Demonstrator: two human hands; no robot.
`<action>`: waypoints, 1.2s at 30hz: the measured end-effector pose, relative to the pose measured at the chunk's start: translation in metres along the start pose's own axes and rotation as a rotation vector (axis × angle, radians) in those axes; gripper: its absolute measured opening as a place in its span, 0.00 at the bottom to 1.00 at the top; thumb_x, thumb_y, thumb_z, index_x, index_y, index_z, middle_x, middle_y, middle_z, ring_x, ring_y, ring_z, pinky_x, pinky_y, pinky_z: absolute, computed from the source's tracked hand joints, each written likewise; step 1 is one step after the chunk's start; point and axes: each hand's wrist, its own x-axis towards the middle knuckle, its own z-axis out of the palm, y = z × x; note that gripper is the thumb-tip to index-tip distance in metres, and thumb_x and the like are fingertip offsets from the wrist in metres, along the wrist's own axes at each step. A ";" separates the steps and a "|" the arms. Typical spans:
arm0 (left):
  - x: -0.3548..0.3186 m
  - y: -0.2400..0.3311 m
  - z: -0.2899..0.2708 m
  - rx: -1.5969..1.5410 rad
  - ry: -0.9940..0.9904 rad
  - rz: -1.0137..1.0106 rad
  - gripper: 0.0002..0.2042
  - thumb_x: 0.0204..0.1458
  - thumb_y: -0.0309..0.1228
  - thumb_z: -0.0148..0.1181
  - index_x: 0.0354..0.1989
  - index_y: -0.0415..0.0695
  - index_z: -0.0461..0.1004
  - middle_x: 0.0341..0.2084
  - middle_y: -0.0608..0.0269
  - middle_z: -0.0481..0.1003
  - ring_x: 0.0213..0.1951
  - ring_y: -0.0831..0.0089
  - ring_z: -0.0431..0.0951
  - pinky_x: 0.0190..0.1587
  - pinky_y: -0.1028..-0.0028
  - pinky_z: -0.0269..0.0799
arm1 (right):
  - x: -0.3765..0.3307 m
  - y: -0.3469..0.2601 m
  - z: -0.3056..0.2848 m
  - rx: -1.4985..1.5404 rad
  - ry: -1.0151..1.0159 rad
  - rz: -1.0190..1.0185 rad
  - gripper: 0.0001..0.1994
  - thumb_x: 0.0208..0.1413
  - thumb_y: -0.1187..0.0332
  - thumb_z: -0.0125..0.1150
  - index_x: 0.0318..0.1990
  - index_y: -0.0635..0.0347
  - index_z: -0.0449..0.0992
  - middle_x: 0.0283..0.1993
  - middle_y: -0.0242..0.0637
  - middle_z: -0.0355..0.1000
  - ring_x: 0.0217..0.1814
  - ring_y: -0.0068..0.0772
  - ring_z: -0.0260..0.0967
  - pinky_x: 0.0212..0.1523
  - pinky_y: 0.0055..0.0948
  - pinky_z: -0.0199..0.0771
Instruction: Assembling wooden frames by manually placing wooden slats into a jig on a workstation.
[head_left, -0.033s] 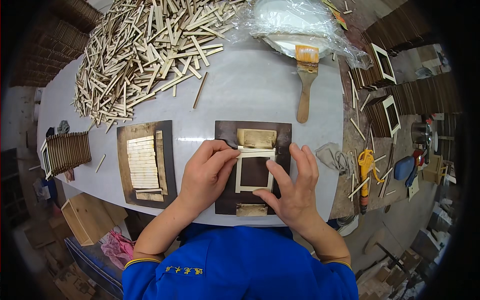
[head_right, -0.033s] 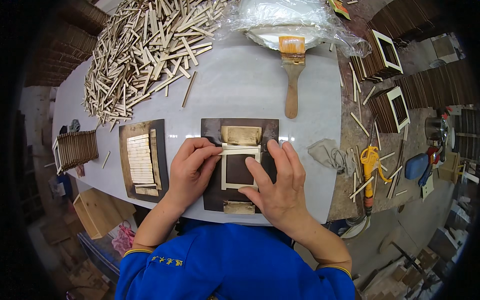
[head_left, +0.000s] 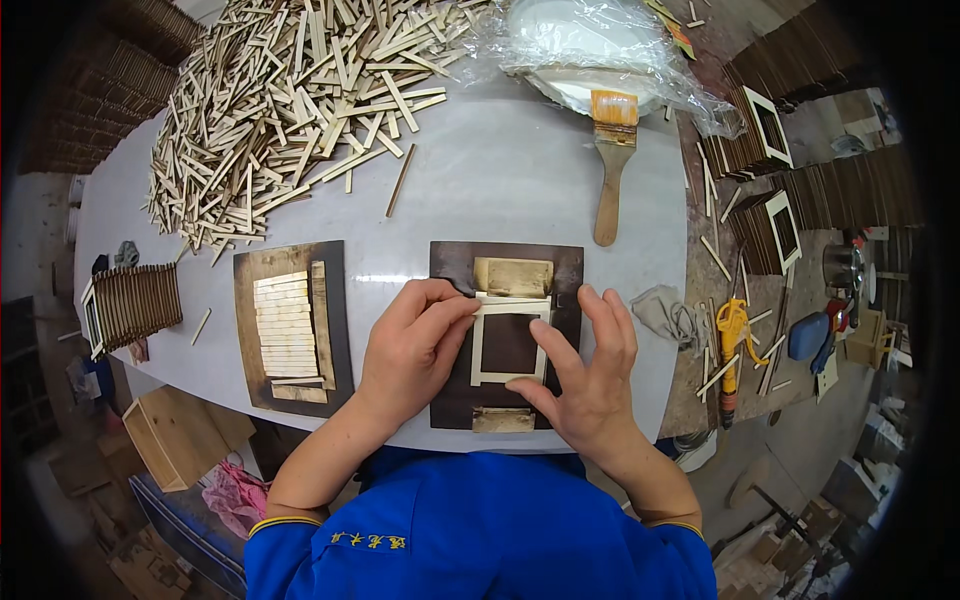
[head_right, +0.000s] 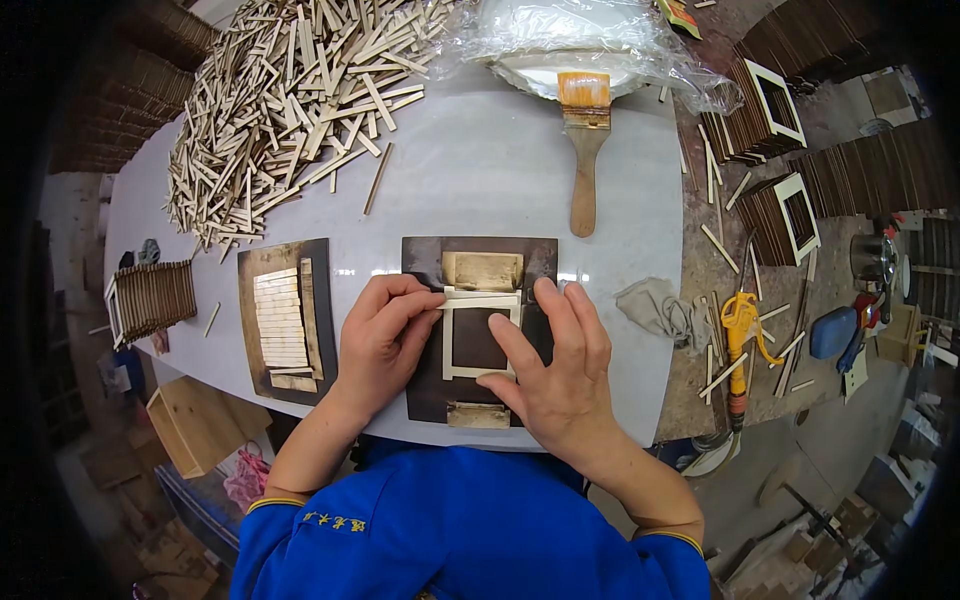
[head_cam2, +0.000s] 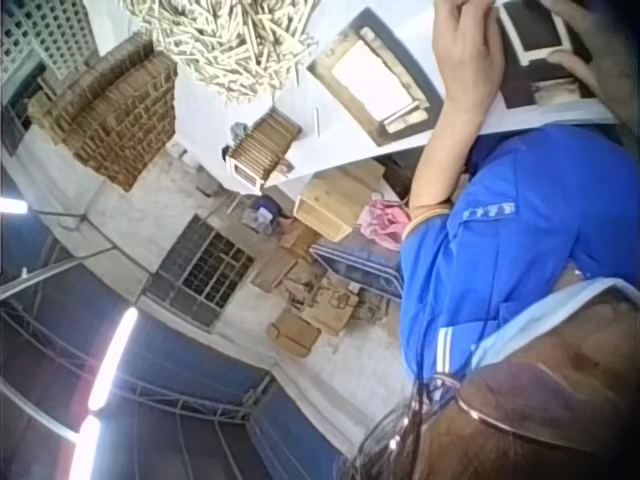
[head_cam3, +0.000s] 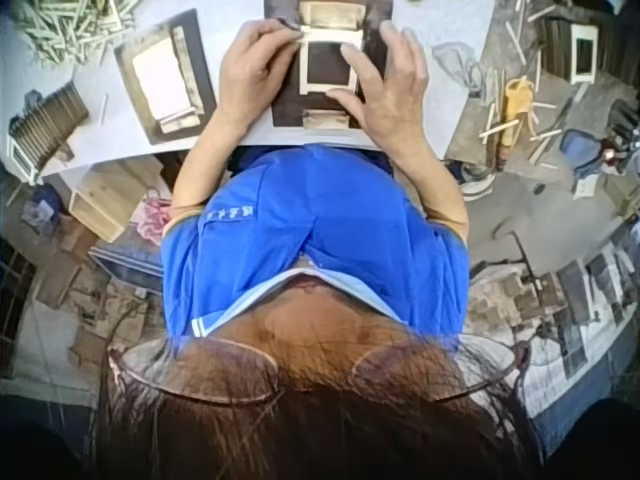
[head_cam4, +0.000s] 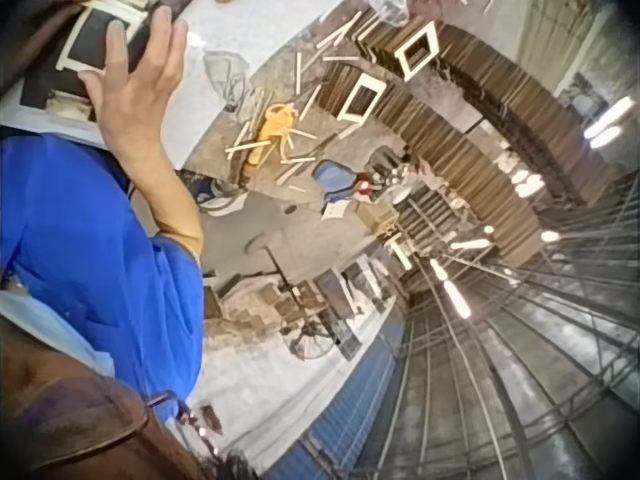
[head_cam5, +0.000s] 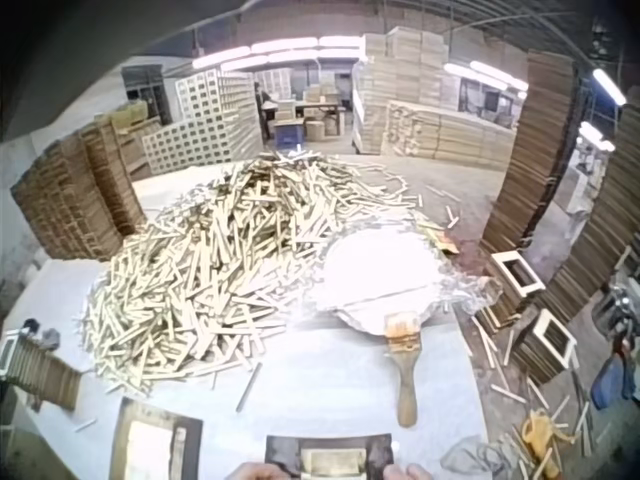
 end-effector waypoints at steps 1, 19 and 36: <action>0.001 0.000 0.000 0.003 0.003 0.006 0.10 0.55 0.16 0.67 0.44 0.38 0.82 0.42 0.59 0.77 0.34 0.68 0.77 0.35 0.74 0.74 | 0.001 0.001 -0.001 -0.008 -0.008 -0.008 0.36 0.50 0.59 0.79 0.69 0.47 0.72 0.80 0.55 0.49 0.83 0.63 0.42 0.79 0.54 0.49; 0.003 -0.007 0.002 0.118 0.008 0.036 0.14 0.53 0.15 0.67 0.48 0.38 0.83 0.40 0.58 0.78 0.33 0.68 0.77 0.34 0.74 0.74 | 0.020 0.004 -0.013 -0.030 -0.238 0.065 0.37 0.49 0.50 0.78 0.69 0.42 0.75 0.85 0.48 0.45 0.87 0.62 0.32 0.78 0.58 0.40; -0.024 0.021 -0.002 -0.422 -0.003 -0.330 0.18 0.59 0.13 0.60 0.58 0.33 0.80 0.62 0.46 0.77 0.33 0.78 0.79 0.37 0.80 0.77 | 0.017 0.006 -0.014 -0.024 -0.134 0.151 0.39 0.40 0.48 0.83 0.64 0.40 0.79 0.83 0.51 0.50 0.87 0.64 0.33 0.78 0.64 0.39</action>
